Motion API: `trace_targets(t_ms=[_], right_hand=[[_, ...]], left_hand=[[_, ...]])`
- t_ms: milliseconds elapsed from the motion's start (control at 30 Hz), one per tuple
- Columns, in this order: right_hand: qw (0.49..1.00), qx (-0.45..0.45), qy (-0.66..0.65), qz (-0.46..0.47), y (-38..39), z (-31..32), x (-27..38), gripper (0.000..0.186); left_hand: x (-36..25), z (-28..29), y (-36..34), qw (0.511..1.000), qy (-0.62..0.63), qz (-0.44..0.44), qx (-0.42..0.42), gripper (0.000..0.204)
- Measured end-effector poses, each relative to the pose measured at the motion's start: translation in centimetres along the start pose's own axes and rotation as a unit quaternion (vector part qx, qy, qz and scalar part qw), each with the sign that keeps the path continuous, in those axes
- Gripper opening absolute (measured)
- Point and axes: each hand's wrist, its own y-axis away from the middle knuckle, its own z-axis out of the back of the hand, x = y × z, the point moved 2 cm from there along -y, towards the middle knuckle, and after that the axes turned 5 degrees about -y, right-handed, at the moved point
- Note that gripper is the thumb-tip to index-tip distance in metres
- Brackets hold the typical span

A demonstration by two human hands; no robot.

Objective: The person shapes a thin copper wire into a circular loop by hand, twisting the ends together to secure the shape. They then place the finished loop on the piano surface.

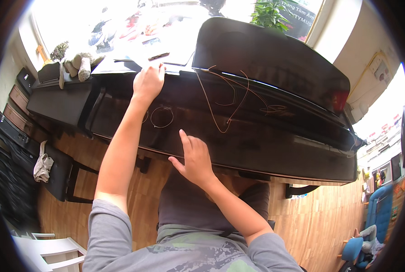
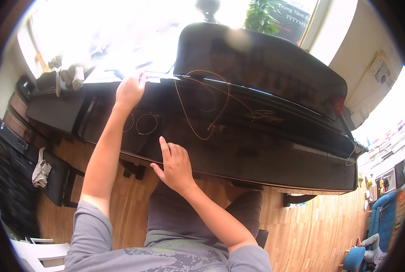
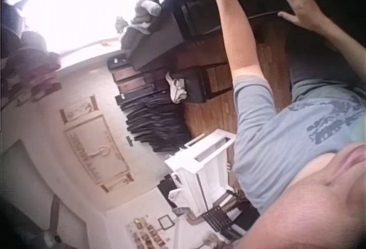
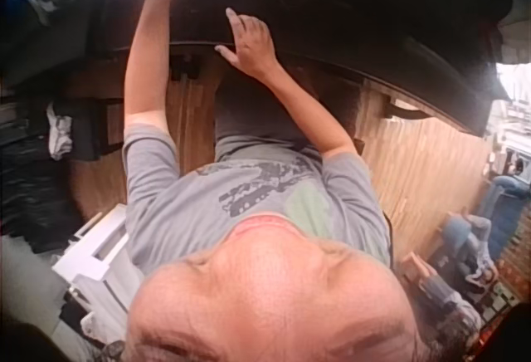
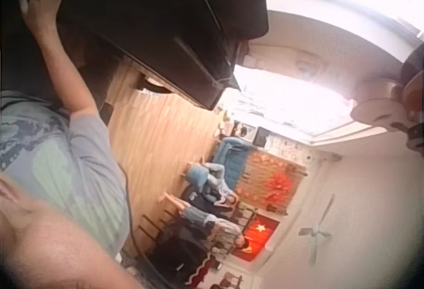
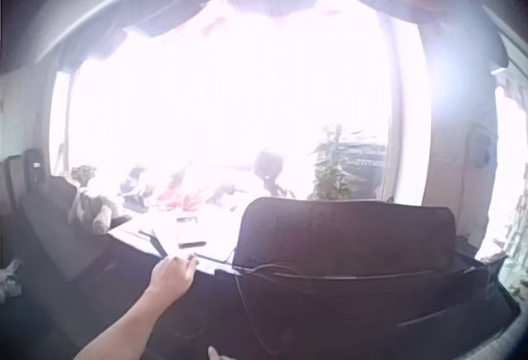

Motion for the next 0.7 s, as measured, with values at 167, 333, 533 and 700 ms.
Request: trace_targets(t_ms=[167,333,533,700], right_hand=[[0.997,-0.001,-0.078,-0.007,1.2,1.9,-0.2,0.07],[0.993,-0.084,-0.07,0.037,0.5,5.6,-0.3,0.046],[0.939,-0.302,0.143,0.082,-0.9,11.6,-3.3,0.031],[0.947,-0.267,0.174,0.044,-4.5,13.6,-5.0,0.042]], left_hand=[[-0.3,2.6,-2.9,0.939,0.337,0.069,-0.022,0.026],[-3.6,5.7,-0.6,0.891,0.431,0.14,-0.035,0.023],[-6.2,4.6,8.3,0.799,0.57,0.177,0.073,0.019],[-9.7,1.5,14.1,0.677,0.69,0.224,0.125,0.018]])
